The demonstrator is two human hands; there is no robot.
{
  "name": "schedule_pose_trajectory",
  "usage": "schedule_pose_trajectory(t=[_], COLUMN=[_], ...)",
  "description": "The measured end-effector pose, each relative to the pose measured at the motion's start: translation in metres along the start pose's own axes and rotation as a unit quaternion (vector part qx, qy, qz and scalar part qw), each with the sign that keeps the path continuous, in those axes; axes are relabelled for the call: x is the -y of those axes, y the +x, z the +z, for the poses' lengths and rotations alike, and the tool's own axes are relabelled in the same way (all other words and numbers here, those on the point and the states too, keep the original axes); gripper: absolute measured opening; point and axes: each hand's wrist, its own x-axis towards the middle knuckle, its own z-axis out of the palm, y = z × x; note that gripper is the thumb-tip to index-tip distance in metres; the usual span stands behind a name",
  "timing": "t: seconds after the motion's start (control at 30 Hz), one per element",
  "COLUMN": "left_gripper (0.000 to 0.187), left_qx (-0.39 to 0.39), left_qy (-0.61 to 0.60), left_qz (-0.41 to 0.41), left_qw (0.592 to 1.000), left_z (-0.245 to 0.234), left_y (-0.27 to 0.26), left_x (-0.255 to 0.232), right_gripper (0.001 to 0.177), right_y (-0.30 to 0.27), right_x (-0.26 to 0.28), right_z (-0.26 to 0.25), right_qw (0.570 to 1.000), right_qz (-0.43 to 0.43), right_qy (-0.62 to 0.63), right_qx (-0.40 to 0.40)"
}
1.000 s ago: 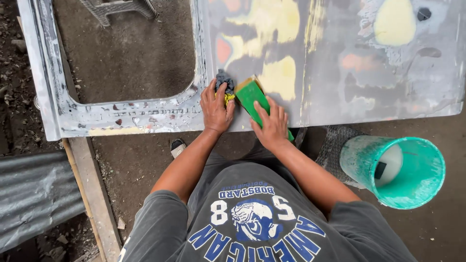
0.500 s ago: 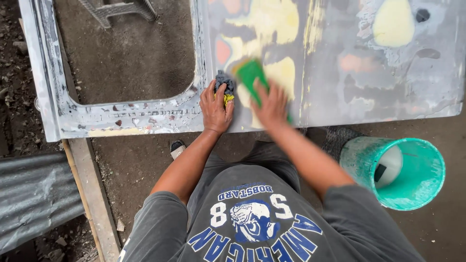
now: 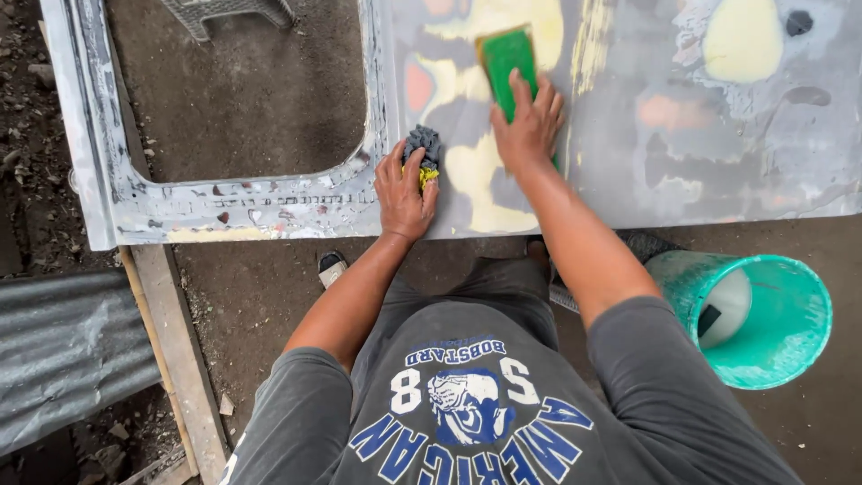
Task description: The person scrubs a large, flat, gray surface with a green sponge and a yellow cloth. They repeatedly wipe the surface to remove residue, occasionally dipping the sponge into a nearby green bucket.
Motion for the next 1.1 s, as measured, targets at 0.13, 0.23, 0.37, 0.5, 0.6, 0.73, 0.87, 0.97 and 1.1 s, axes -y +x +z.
schedule_pose_trajectory(t=[0.13, 0.23, 0.37, 0.5, 0.6, 0.73, 0.87, 0.97, 1.1], left_gripper=[0.054, 0.054, 0.055, 0.057, 0.058, 0.062, 0.060, 0.063, 0.072], left_qx=[-0.010, -0.015, -0.005, 0.007, -0.005, -0.032, 0.098, 0.074, 0.049], left_qy=[-0.018, -0.021, -0.003, 0.011, 0.019, 0.024, 0.027, 0.135, 0.333], left_qz=[0.006, 0.009, 0.007, 0.011, 0.012, 0.060, 0.087, 0.123, 0.248], left_qw=[1.000, 1.000, 1.000, 1.000, 1.000, 0.997, 0.991, 0.980, 0.908], left_z=[0.002, 0.003, 0.007, 0.008, 0.002, -0.007, 0.001, 0.025, 0.048], left_y=[0.005, 0.003, 0.001, 0.003, 0.001, 0.022, 0.077, 0.123, 0.159], left_x=[-0.002, 0.001, 0.005, 0.005, -0.002, -0.012, -0.008, -0.011, -0.035], right_gripper=[0.069, 0.067, 0.062, 0.059, 0.065, 0.067, 0.062, 0.062, 0.062], right_y=[-0.103, -0.116, -0.032, 0.025, -0.020, -0.090, -0.089, -0.079, -0.072], right_x=[0.030, 0.027, -0.001, -0.012, 0.000, 0.008, -0.009, -0.014, -0.014], right_z=[-0.015, -0.022, -0.010, -0.007, -0.015, -0.030, -0.037, -0.038, -0.038], right_qw=[0.992, 0.989, 0.998, 0.999, 0.999, 0.997, 0.998, 0.997, 0.995], right_qz=[-0.070, -0.070, -0.013, 0.049, 0.029, -0.035, 0.023, 0.065, 0.086], right_qy=[0.007, 0.008, 0.013, 0.018, 0.038, 0.011, 0.037, 0.037, 0.049], right_qx=[0.101, 0.131, 0.055, -0.014, 0.018, 0.070, 0.045, 0.012, -0.008])
